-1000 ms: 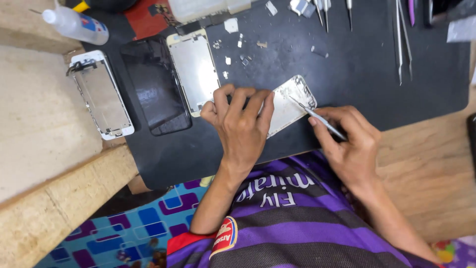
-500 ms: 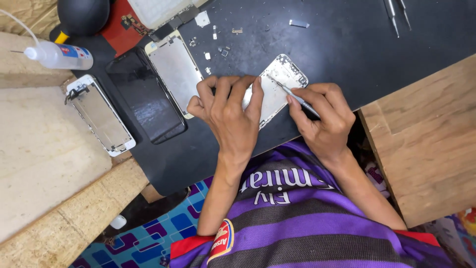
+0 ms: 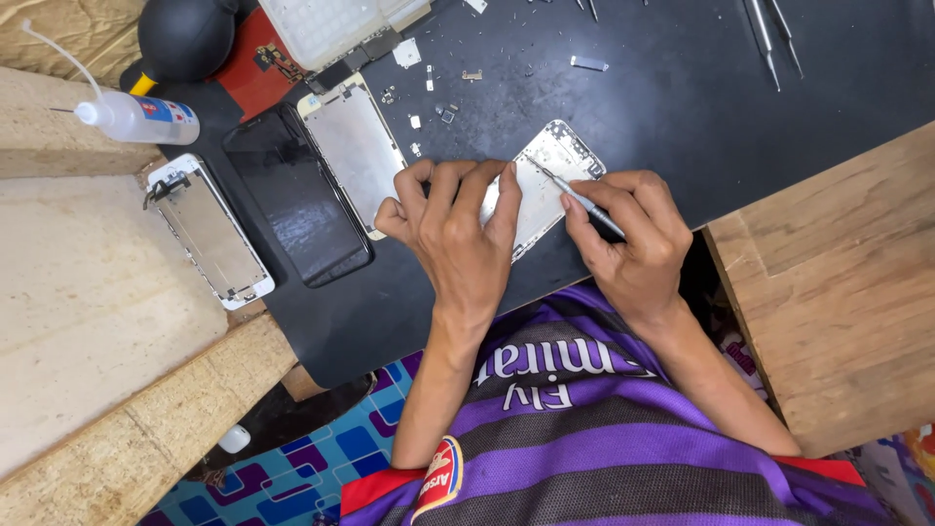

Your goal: Repairing a mobile phone by manipulating internal components and screws using a screwdriver and tweezers.

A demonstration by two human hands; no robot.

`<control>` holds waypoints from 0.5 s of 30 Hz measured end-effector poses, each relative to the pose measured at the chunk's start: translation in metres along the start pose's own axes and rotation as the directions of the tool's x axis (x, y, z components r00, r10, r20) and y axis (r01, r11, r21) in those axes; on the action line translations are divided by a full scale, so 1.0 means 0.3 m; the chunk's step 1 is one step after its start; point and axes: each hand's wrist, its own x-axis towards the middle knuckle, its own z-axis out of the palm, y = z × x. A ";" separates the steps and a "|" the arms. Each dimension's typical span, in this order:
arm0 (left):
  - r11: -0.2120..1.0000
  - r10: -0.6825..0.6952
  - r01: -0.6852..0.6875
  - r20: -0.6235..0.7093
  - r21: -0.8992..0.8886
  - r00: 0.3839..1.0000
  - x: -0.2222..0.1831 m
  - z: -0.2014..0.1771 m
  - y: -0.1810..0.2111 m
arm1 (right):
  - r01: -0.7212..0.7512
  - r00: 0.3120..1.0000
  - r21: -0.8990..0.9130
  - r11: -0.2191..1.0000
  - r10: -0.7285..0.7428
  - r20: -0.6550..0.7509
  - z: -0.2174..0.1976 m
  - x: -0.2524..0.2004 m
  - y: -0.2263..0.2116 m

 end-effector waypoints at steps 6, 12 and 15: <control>1.000 -0.009 0.009 0.004 -0.012 1.000 -0.001 0.000 0.005 | -0.001 1.000 -0.014 1.000 0.001 -0.002 0.002 0.003 0.000; 1.000 -0.004 0.004 -0.009 -0.008 1.000 0.004 -0.001 0.009 | 0.005 1.000 -0.019 1.000 -0.005 -0.007 0.003 0.000 0.001; 1.000 -0.006 0.006 -0.001 -0.005 1.000 0.000 -0.003 0.007 | -0.007 1.000 -0.009 1.000 0.007 -0.004 0.003 0.008 -0.009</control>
